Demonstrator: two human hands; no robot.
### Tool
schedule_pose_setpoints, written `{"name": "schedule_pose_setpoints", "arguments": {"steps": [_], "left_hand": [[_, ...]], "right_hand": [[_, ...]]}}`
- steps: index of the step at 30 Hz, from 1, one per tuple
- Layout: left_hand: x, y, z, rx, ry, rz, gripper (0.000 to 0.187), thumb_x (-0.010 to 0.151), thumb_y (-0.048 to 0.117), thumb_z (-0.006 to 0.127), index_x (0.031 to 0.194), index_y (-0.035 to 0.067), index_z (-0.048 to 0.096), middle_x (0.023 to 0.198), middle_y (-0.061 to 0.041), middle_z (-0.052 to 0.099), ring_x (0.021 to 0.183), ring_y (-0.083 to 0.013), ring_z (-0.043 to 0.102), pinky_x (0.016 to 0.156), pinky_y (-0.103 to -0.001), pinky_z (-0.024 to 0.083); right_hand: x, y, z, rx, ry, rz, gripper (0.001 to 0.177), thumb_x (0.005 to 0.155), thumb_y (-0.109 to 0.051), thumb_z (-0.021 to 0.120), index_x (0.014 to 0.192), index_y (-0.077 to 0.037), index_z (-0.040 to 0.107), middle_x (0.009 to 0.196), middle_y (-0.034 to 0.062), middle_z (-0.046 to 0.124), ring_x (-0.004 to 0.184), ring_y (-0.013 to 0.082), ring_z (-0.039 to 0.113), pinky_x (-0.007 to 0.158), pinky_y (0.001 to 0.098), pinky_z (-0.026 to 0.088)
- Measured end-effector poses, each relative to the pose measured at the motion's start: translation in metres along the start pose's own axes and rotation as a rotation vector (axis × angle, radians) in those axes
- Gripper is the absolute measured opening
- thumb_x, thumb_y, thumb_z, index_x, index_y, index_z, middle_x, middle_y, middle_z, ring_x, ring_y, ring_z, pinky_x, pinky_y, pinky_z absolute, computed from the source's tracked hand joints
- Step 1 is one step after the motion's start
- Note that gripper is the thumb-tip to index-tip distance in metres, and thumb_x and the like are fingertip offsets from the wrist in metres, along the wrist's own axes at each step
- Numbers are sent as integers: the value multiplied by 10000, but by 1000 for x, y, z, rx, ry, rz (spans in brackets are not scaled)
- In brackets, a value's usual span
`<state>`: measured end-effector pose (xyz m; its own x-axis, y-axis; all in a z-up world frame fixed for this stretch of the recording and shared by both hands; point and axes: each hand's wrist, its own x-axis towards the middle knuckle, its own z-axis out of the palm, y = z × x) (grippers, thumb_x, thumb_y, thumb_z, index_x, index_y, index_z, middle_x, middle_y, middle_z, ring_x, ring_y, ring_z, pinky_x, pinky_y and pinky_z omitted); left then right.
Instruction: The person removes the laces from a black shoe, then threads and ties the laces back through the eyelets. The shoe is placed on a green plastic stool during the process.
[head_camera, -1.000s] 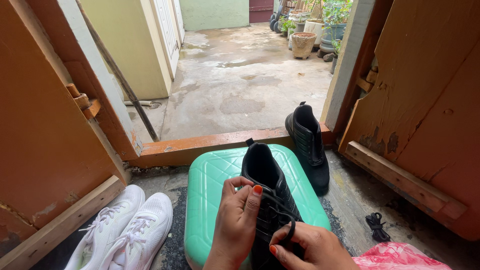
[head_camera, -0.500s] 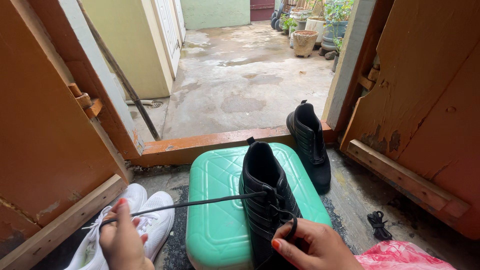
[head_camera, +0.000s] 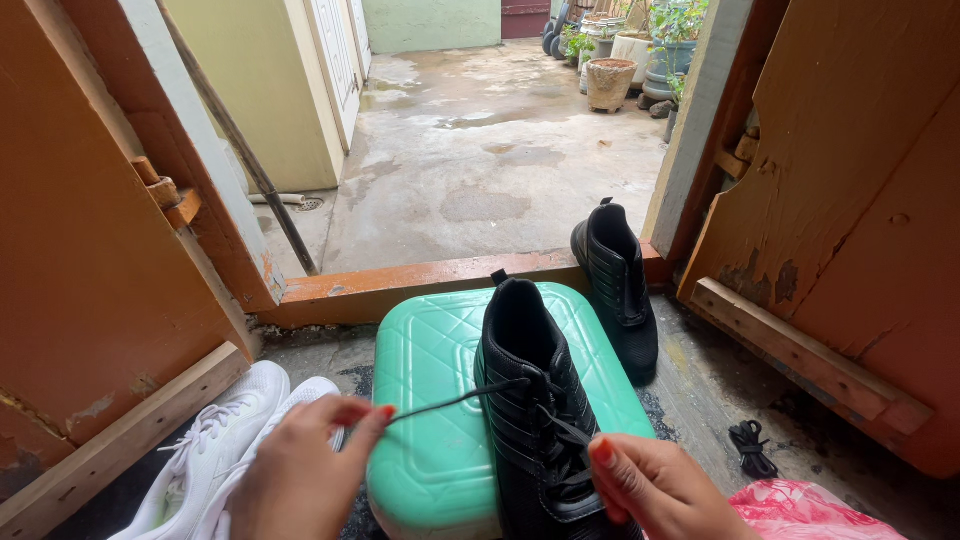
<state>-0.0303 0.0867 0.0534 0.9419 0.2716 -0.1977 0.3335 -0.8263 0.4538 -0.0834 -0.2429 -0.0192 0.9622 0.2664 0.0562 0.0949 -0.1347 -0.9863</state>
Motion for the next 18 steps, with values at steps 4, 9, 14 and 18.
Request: {"name": "schedule_pose_setpoints", "arguments": {"steps": [4, 9, 14, 18], "left_hand": [[-37, 36, 15, -372, -167, 657, 330, 969, 386, 675, 1266, 288, 782, 1451, 51, 660, 894, -222, 736, 793, -312, 641], [-56, 66, 32, -522, -395, 1098, 293, 1027, 310, 617, 1252, 143, 704, 1155, -91, 731, 1025, -240, 740, 870, -338, 578], [-51, 59, 24, -352, -232, 852, 250, 928, 382, 674, 1007, 166, 770, 977, -31, 720, 877, -211, 751, 750, -341, 577], [-37, 44, 27, -335, -216, 695, 295, 916, 421, 653, 1047, 181, 762, 912, 11, 722, 766, -154, 731, 707, -298, 564]], "right_hand": [[-6, -27, 1, -318, -30, 109, 452, 948, -463, 592, 714, -78, 616, 565, 0, 494, 515, 103, 488, 475, 292, 377], [-8, -54, -8, -331, -136, -238, 347, 1015, -405, 647, 1023, -74, 750, 742, -50, 728, 677, 43, 679, 583, 228, 528], [-9, -57, -37, -477, -40, -6, 305, 906, -342, 708, 958, -56, 801, 701, 27, 719, 678, 100, 600, 587, 283, 549], [-10, -42, -76, -521, 76, 261, 374, 879, -401, 698, 985, -70, 836, 727, 54, 657, 671, 138, 543, 592, 317, 501]]}}
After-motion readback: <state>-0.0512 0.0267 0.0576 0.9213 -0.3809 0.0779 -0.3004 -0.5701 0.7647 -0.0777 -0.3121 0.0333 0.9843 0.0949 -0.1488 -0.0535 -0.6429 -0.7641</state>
